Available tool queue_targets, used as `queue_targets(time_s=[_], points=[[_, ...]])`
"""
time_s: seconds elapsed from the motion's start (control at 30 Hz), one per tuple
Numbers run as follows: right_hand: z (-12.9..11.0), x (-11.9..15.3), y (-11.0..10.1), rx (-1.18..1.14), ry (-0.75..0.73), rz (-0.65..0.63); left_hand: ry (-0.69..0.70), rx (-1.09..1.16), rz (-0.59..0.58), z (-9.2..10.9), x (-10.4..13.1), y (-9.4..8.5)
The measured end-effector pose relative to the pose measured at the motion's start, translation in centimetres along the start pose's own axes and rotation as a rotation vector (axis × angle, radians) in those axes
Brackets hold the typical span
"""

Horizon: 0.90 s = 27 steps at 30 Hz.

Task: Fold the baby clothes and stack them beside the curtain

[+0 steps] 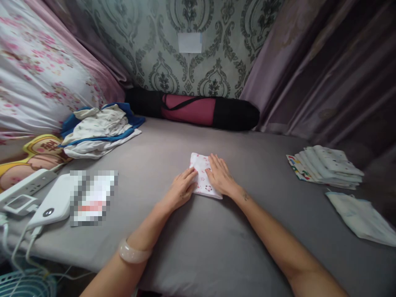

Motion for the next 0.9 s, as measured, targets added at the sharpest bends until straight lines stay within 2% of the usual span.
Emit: queue_targets(time_s=[0.1, 0.2, 0.37, 0.5, 0.6, 0.67, 0.73, 0.9], points=[[-2.5, 1.8, -0.4, 0.058, -0.079, 0.056, -0.027, 0.062, 0.120, 0.1, -0.4, -1.2], [-3.6, 2.6, 0.3, 0.073, -0.103, 0.048, -0.221, 0.026, 0.224, -1.1, -0.9, -2.4], [-3.4, 2.2, 0.7, 0.044, -0.079, 0.036, -0.536, -0.085, 0.151, -2.7, -2.4, -2.6], [-3.3, 2.7, 0.5, -0.039, -0.103, -0.026, -0.685, -0.055, 0.050, -3.0, -3.8, -1.9], [-3.0, 4.2, 0.1, -0.173, -0.190, -0.068, -0.747, -0.022, 0.057, -3.1, -4.3, -1.9], [-1.7, 5.3, -0.5, -0.257, -0.191, -0.052, -0.760, 0.028, 0.071, -3.3, -4.4, -1.9], [0.8, 6.3, -1.0, -0.279, -0.109, -0.016, -0.770, 0.105, 0.087, -3.7, -4.5, -1.8], [8.5, 9.2, -1.3, -0.026, 0.186, 0.047, -0.868, 0.339, 0.123, -4.9, -4.4, -1.5]])
Point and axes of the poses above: each hand's wrist, its own x-axis away from the middle knuckle, its own y-axis out of the palm, z = x × y, the point moved 9 cm from there along -x, towards the middle knuckle, and after that the axes turned 14 degrees about x, right-handed, at the moved point
